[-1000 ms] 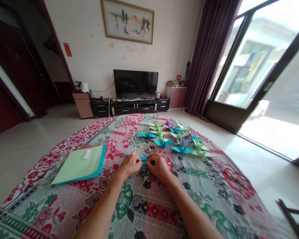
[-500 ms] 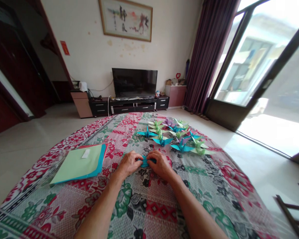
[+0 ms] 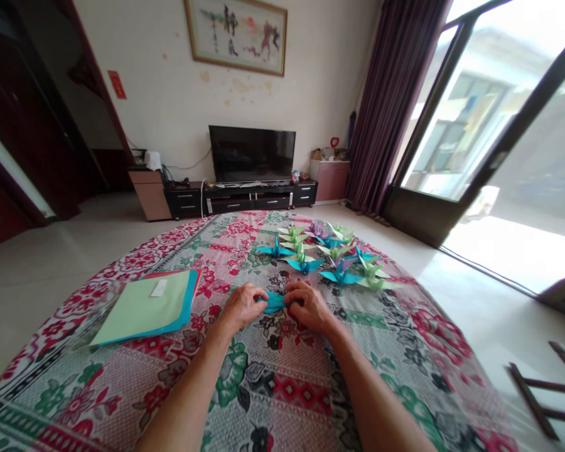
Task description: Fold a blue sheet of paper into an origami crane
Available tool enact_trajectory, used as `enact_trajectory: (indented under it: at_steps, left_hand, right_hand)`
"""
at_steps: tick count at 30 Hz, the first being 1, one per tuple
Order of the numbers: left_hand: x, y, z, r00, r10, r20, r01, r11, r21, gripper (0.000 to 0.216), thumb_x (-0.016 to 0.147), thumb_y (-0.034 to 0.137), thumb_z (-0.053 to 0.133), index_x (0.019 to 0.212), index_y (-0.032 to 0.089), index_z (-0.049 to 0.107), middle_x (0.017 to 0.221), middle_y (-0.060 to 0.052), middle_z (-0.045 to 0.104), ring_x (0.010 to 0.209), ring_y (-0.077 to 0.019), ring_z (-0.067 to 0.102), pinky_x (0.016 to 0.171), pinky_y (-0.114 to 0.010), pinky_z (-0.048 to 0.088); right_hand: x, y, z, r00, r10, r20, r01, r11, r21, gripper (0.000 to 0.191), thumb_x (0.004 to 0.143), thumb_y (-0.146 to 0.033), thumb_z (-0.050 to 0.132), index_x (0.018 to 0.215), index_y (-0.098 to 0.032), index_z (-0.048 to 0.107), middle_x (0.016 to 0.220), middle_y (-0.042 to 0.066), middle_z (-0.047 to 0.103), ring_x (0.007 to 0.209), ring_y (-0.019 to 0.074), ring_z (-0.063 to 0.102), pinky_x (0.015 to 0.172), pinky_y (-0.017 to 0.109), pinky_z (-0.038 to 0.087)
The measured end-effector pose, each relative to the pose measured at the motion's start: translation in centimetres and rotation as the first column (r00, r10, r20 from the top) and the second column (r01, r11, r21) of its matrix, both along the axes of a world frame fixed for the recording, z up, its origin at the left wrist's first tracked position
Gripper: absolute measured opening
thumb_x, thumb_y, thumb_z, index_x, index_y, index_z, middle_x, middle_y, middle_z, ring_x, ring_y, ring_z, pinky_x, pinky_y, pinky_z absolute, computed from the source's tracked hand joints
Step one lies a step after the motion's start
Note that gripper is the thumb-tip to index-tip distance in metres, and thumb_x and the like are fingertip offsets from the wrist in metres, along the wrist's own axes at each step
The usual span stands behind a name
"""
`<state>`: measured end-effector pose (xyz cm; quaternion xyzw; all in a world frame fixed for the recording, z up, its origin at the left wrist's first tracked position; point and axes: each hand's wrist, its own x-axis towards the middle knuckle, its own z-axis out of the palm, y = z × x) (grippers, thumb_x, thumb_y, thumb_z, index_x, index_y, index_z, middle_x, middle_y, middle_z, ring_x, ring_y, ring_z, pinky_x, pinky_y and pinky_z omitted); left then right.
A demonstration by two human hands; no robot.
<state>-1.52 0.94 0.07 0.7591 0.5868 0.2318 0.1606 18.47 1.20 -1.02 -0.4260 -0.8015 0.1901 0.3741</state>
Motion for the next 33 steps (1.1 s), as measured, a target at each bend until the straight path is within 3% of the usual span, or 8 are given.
enact_trajectory:
  at_steps: [6, 14, 28, 33]
  left_hand:
    - [0.0, 0.2, -0.3, 1.000, 0.001, 0.004, -0.001, 1.000, 0.008, 0.016, 0.068, 0.025, 0.059, 0.080, 0.022, 0.070, 0.077, -0.001, 0.060, 0.068, -0.0121, 0.055, 0.067, -0.022, 0.043]
    - [0.0, 0.3, -0.5, 1.000, 0.008, 0.005, -0.008, 1.000, 0.016, 0.017, 0.067, 0.023, 0.060, 0.080, 0.022, 0.070, 0.078, -0.001, 0.060, 0.069, -0.0123, 0.055, 0.070, -0.023, 0.044]
    - [0.0, 0.1, 0.0, 1.000, 0.023, 0.006, -0.023, 0.999, -0.035, 0.019, 0.066, 0.024, 0.060, 0.081, 0.021, 0.070, 0.078, -0.001, 0.059, 0.069, -0.0116, 0.054, 0.064, -0.021, 0.042]
    - [0.2, 0.0, 0.1, 1.000, 0.029, -0.005, -0.029, 0.999, -0.043, 0.019, 0.065, 0.025, 0.059, 0.081, 0.022, 0.070, 0.078, -0.001, 0.059, 0.069, -0.0125, 0.054, 0.065, -0.022, 0.042]
  right_hand:
    - [-1.0, -0.3, 0.0, 0.998, -0.064, -0.001, 0.064, 0.997, 0.041, 0.012, 0.073, -0.019, 0.058, 0.065, -0.018, 0.067, 0.089, 0.007, 0.063, 0.082, 0.0166, 0.059, 0.077, 0.029, 0.046]
    - [-1.8, -0.2, -0.9, 0.994, -0.111, 0.001, 0.110, 0.991, 0.069, 0.005, 0.066, -0.018, 0.067, 0.066, -0.018, 0.063, 0.083, 0.004, 0.057, 0.081, 0.0155, 0.054, 0.074, 0.028, 0.044]
    - [-2.1, 0.3, -0.5, 0.994, -0.107, 0.003, 0.107, 0.994, -0.035, 0.013, 0.062, -0.007, 0.062, 0.068, -0.019, 0.065, 0.082, 0.004, 0.058, 0.082, 0.0175, 0.054, 0.077, 0.031, 0.043]
    - [-2.4, 0.0, -0.5, 0.994, -0.112, -0.013, 0.112, 0.993, 0.034, 0.023, 0.061, -0.003, 0.058, 0.076, -0.019, 0.065, 0.089, 0.005, 0.058, 0.086, 0.0187, 0.054, 0.078, 0.030, 0.043]
